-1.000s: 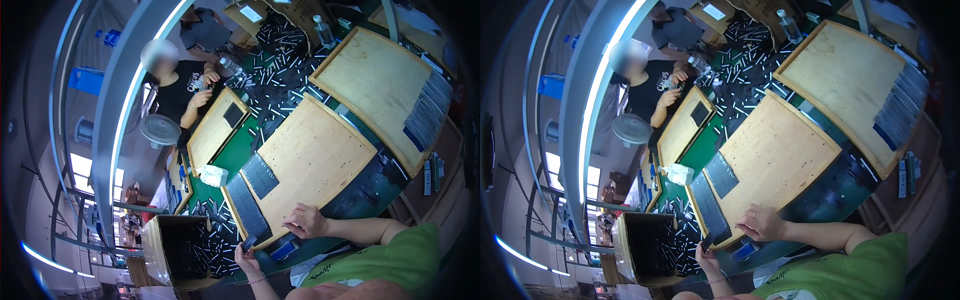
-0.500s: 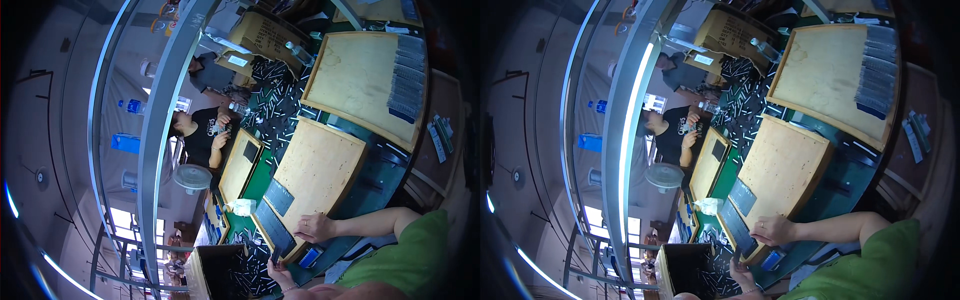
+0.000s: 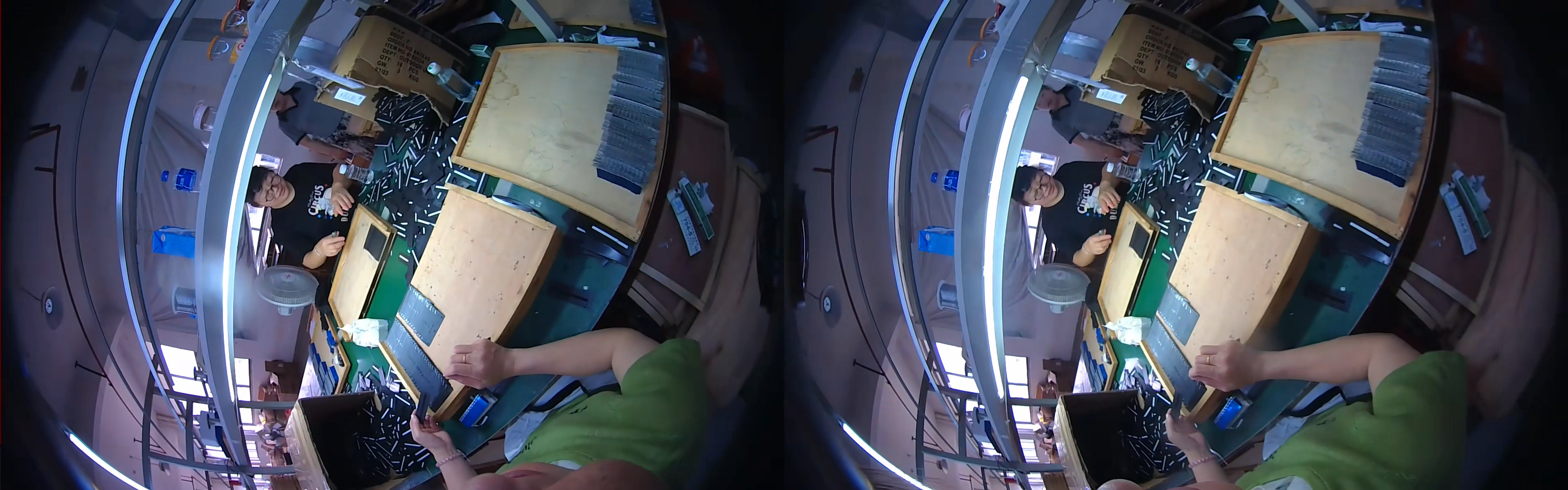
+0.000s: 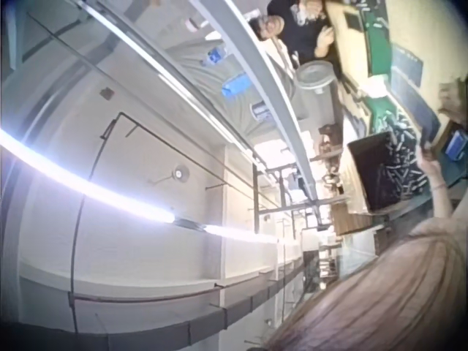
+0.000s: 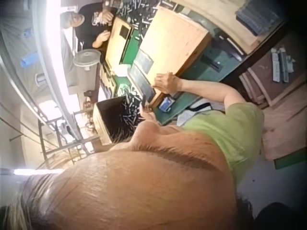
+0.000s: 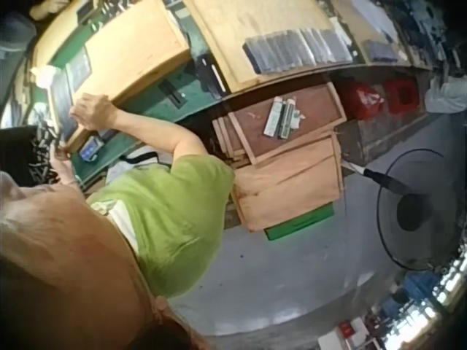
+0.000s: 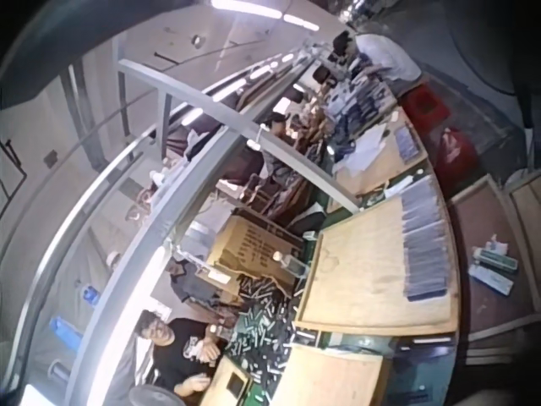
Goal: The person attaches strips onto a fixture, trims them using a blade, aligns strips on a wooden tray, and wipes their face with a tissue.
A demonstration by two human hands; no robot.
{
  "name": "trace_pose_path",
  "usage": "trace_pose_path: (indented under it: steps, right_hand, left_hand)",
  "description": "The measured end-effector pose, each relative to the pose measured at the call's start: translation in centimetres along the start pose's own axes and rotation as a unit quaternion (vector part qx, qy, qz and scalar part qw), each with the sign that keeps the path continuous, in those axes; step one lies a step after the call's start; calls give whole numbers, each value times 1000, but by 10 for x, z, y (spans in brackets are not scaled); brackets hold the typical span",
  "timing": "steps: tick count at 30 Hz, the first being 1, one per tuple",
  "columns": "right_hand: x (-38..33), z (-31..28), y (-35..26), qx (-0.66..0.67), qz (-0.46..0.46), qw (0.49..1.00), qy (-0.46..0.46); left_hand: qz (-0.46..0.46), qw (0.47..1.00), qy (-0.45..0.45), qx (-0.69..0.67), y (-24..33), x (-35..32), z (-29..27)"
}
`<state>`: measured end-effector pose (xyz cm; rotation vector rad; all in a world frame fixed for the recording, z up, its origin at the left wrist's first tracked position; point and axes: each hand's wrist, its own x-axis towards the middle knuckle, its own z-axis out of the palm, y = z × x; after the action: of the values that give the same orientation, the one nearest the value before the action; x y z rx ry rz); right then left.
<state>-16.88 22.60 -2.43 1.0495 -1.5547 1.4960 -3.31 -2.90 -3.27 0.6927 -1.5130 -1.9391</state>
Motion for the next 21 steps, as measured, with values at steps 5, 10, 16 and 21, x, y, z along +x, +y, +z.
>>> trace_pose_path:
  steps: [5,10,16,21]
  right_hand:
    - [4,-3,1,-27,-21,999,2]
    - [3,-4,5,-27,-23,999,-29]
    - [5,-3,0,-31,-2,999,-39]
    - [15,5,-31,64,111,985,-113]
  left_hand:
    - [5,1000,13,-16,2,-2,10]
    - [-9,996,14,-82,2,0,10]
    - [-50,991,-6,-125,8,-13,-1]
    - [-81,973,-130,-173,27,-26,-27]
